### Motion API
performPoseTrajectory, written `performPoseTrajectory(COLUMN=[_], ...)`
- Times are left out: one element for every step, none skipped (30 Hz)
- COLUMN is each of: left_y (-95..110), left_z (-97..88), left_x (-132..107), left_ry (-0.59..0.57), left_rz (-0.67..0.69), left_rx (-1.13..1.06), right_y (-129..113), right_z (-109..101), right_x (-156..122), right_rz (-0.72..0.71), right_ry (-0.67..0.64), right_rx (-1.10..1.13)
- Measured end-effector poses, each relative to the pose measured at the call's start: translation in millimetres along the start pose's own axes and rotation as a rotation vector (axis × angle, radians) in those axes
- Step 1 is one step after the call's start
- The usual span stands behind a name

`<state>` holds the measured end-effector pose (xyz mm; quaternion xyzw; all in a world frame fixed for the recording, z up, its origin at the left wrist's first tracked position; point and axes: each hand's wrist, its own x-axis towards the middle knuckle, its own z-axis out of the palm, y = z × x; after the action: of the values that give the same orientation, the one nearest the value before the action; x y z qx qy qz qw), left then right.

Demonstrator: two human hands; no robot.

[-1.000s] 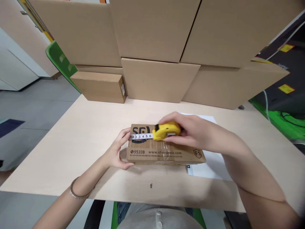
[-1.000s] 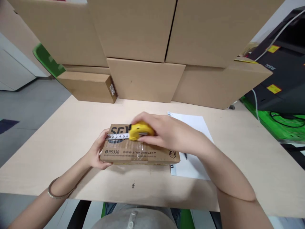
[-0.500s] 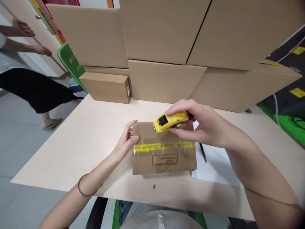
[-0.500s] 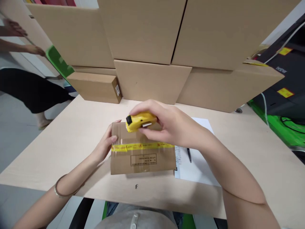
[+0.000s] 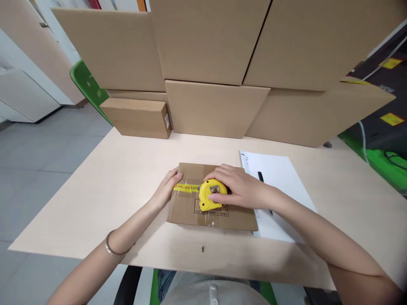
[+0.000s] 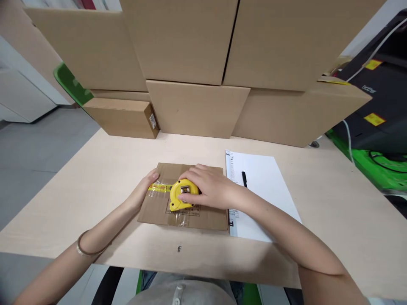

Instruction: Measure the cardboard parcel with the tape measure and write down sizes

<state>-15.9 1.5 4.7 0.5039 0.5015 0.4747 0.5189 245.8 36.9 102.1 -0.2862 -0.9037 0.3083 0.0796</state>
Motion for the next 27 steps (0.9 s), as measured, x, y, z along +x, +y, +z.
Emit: performPoseTrajectory(left_y=[1.6, 2.5, 2.4, 1.7, 0.4, -1.1, -2.4, -3.3, -3.7, -3.6, -3.3, -2.8, -2.6, -2.6, -2.9, -3.5, -3.9, -3.8, -2.7, -0.2, 3.9, 9.7, 16.8, 24.5, 31.9, 38.0, 41.9], left_z=[1.7, 3.1, 4.0, 4.3, 4.2, 3.5, 2.7, 1.7, 0.9, 0.3, 0.2, 0.3, 0.7, 1.1, 1.2, 0.9, 0.0, -1.7, -4.1, -7.2, -10.7, -14.6, -18.8, -23.1, -27.8, -32.8, -38.4], left_x=[0.0, -0.1, -0.4, -0.9, -1.3, -1.8, -2.2, -2.5, -2.8, -3.0, -3.3, -3.7, -4.0, -4.1, -4.1, -3.8, -3.2, -2.5, -2.0, -2.1, -3.3, -6.3, -11.5, -19.5, -30.2, -43.7, -59.3], left_ry=[-0.031, -0.049, -0.051, -0.039, -0.021, -0.003, 0.011, 0.019, 0.02, 0.016, 0.011, 0.006, 0.002, 0.0, -0.003, -0.009, -0.016, -0.02, -0.008, 0.024, 0.076, 0.148, 0.203, 0.23, 0.207, 0.072, -0.082], left_rz=[-0.004, -0.012, -0.022, -0.03, -0.041, -0.053, -0.063, -0.069, -0.07, -0.067, -0.063, -0.062, -0.064, -0.069, -0.076, -0.087, -0.095, -0.098, -0.087, -0.053, 0.011, 0.108, 0.227, 0.353, 0.473, 0.509, 0.483], left_rx=[-0.04, -0.07, -0.092, -0.11, -0.119, -0.121, -0.114, -0.102, -0.087, -0.073, -0.062, -0.058, -0.059, -0.064, -0.068, -0.069, -0.062, -0.043, -0.009, 0.039, 0.092, 0.138, 0.171, 0.167, 0.124, 0.069, 0.01], right_y=[1.8, 3.1, 4.3, 6.0, 8.6, 12.6, 18.4, 26.1, 35.5, 46.1, 57.2, 68.2, 78.3, 86.9, 93.6, 98.4, 101.3, 102.6, 102.7, 102.0, 100.7, 99.3, 97.7, 96.0, 94.3, 92.6, 90.7], right_z=[0.4, -0.1, -1.5, -3.9, -7.2, -10.9, -14.7, -17.8, -19.8, -20.0, -18.2, -14.4, -8.8, -2.0, 5.5, 12.9, 19.8, 25.8, 30.8, 35.0, 38.8, 42.6, 46.7, 51.5, 56.8, 62.5, 68.2], right_x=[0.8, 0.5, -1.3, -4.9, -10.3, -17.7, -27.0, -37.9, -50.0, -62.7, -75.5, -87.8, -99.0, -108.9, -117.1, -123.8, -129.1, -133.2, -136.5, -139.4, -142.2, -145.1, -148.1, -151.0, -153.7, -155.8, -157.3], right_rz=[-0.015, -0.028, -0.038, -0.039, -0.018, 0.033, 0.118, 0.237, 0.383, 0.539, 0.683, 0.803, 0.889, 0.937, 0.95, 0.936, 0.91, 0.877, 0.841, 0.805, 0.774, 0.746, 0.719, 0.691, 0.664, 0.642, 0.625], right_ry=[0.029, 0.056, 0.091, 0.137, 0.195, 0.26, 0.323, 0.37, 0.381, 0.356, 0.306, 0.241, 0.182, 0.138, 0.113, 0.104, 0.101, 0.106, 0.119, 0.135, 0.148, 0.153, 0.163, 0.188, 0.229, 0.283, 0.339], right_rx=[-0.051, -0.085, -0.102, -0.105, -0.092, -0.068, -0.049, -0.049, -0.074, -0.117, -0.167, -0.208, -0.223, -0.21, -0.177, -0.134, -0.089, -0.04, 0.012, 0.068, 0.126, 0.18, 0.243, 0.32, 0.407, 0.498, 0.582])
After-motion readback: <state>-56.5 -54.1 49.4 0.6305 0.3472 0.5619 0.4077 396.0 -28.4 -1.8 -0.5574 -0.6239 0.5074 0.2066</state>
